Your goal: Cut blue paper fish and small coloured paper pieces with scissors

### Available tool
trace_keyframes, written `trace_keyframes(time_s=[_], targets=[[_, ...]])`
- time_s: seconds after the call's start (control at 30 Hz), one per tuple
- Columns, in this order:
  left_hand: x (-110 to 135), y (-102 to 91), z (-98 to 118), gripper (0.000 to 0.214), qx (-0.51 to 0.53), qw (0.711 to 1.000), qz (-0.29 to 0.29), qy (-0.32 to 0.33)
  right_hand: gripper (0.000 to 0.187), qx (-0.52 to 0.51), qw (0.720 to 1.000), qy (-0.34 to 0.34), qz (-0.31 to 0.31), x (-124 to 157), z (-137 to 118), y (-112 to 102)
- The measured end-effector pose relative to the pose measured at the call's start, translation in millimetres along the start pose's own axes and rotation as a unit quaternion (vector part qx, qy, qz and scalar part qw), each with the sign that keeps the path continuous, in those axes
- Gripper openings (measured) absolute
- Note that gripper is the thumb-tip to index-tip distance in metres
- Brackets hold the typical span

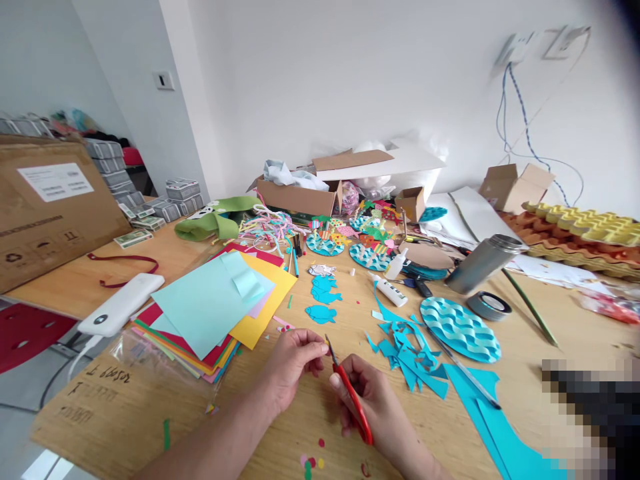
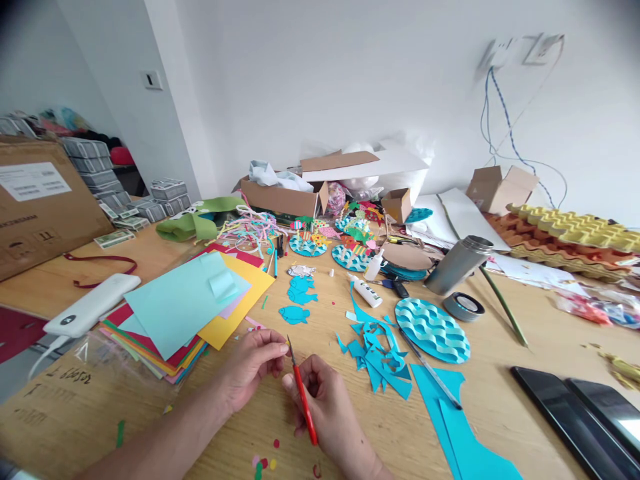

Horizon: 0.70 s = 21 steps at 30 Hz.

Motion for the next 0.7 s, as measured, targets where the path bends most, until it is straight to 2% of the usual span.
trace_keyframes(time_s=[0.7], targets=[[0, 0.1, 1, 0.016, 0.001, 1.0, 0.004, -0.001, 0.048, 0.005, 1.0, -0.026, -0.001, -1, 7, -1]])
Point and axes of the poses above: each hand's wrist, its own x-axis away from the middle knuckle, its own y-axis out of the palm, z = x × y, the point moved 5 cm from there along -x, towards the middle knuckle, and after that the axes turned 9 degrees about z, right-handed, at the moved point
